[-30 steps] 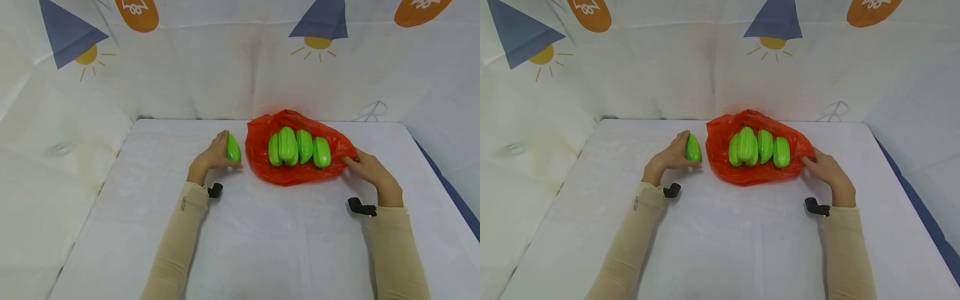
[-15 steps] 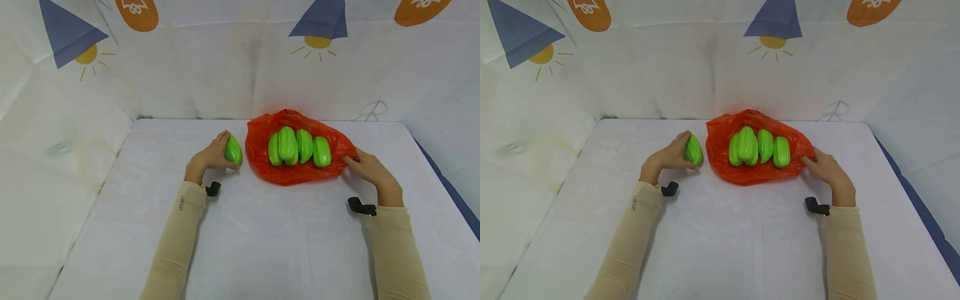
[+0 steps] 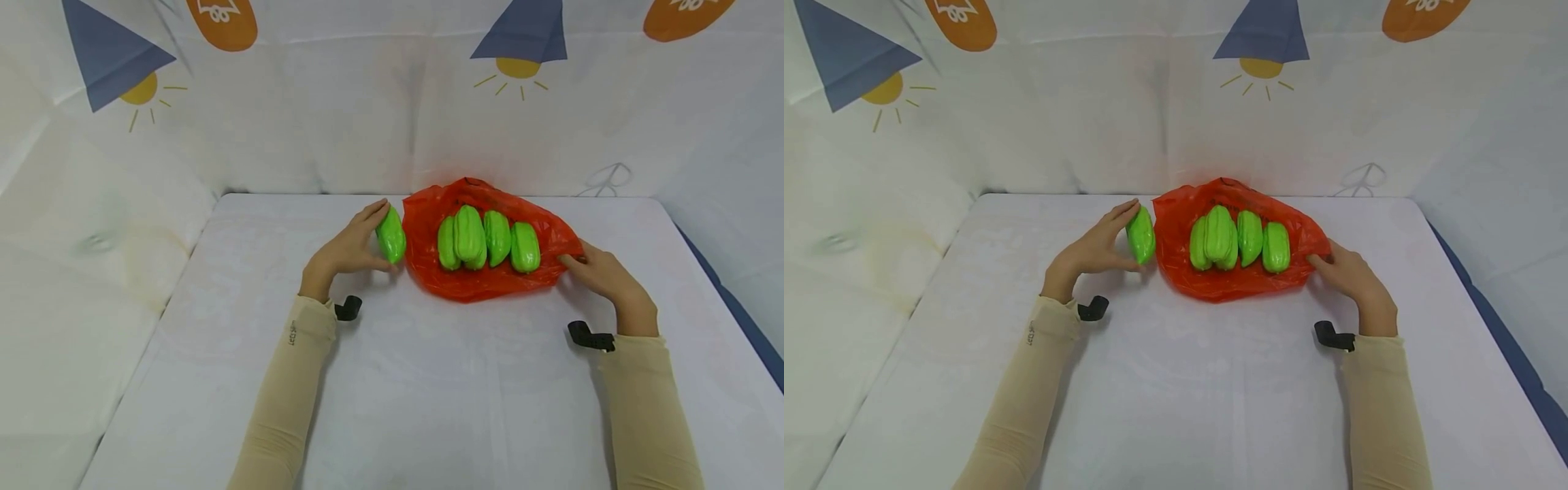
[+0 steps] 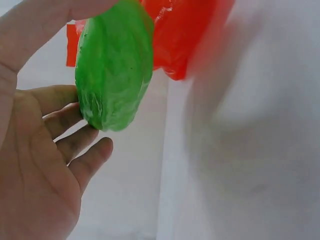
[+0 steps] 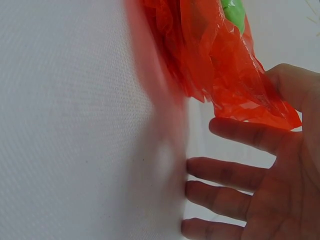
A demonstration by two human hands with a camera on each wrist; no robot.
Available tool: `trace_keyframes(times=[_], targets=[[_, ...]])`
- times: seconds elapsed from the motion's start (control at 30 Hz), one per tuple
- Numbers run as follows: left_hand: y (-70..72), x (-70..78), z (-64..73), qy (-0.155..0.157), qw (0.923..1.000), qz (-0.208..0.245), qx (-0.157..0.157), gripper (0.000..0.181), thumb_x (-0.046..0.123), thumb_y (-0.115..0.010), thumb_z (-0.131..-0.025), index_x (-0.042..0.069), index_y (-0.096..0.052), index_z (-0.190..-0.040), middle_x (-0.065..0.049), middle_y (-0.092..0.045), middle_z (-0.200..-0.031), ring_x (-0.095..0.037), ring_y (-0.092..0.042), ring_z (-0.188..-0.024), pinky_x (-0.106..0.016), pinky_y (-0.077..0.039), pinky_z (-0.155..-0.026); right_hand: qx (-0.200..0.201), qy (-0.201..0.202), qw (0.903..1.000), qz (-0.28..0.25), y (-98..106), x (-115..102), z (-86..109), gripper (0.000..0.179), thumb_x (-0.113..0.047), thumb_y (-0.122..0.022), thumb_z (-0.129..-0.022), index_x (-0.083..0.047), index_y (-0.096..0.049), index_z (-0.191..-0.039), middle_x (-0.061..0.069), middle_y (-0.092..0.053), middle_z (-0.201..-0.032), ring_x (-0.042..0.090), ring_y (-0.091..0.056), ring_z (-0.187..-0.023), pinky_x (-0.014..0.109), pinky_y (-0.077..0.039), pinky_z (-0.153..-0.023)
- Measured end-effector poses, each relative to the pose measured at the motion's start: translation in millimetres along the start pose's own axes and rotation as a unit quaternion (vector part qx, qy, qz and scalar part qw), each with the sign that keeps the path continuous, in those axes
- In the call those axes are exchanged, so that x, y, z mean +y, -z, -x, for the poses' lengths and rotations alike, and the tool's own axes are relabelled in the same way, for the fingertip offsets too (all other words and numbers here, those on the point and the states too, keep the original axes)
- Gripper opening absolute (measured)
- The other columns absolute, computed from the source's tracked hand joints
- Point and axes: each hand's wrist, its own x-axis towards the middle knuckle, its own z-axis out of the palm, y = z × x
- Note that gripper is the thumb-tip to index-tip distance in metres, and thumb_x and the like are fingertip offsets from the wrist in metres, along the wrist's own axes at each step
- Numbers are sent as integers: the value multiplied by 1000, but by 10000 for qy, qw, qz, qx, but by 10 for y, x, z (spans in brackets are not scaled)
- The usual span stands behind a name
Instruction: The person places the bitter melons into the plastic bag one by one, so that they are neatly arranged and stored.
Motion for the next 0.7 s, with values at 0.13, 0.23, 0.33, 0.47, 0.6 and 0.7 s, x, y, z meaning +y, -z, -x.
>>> trace_keyframes(times=[0.13,0.23,0.33,0.47,0.6,0.7], targets=[[3,60,9,-167,9998,51,135,114,36,-85,-75,15,-11,-159,6,-5,-166,-18,-8,-152,-43,-23,-122,-21,3,10000,-32,-2,6,3,80,-59,-29,-100,-7,-6,-157,35,-31,-149,52,-40,-124,75,-34,-98],[5,125,10,-321,9991,118,243,113,34,-85,-75,15,-11,-159,7,-5,-166,-16,-8,-152,-42,-22,-122,-15,3,10000,-15,-2,8,3,80,-59,-29,-100,-7,-7,-157,36,-32,-148,51,-40,-124,75,-34,-98],[2,191,4,-428,9985,163,301,113,32,-85,-75,16,-10,-159,8,-5,-165,-16,-8,-152,-41,-22,-122,-3,-5,10000,2,-2,13,0,80,-58,-29,-100,-6,-7,-157,36,-33,-147,51,-41,-122,74,-35,-97],[-15,247,-5,-512,9981,127,324,113,32,-85,-75,15,-11,-159,5,-6,-166,-16,-9,-152,-40,-22,-122,2,-3,10000,-2,0,19,-6,80,-58,-29,-100,-7,-7,-157,35,-34,-147,51,-41,-121,75,-35,-97],[-27,287,-3,-566,9978,108,324,113,32,-85,-75,15,-11,-159,4,-5,-166,-16,-8,-152,-41,-21,-123,15,4,10000,6,-2,19,-12,79,-58,-28,-100,-7,-8,-157,36,-33,-147,51,-41,-122,75,-35,-97],[-31,314,0,-663,9971,107,361,114,33,-86,-75,16,-10,-159,5,-5,-166,-16,-8,-152,-41,-21,-123,16,-23,10000,2,-1,13,-18,81,-60,-29,-100,-7,-8,-157,35,-34,-147,52,-41,-122,75,-35,-97]])
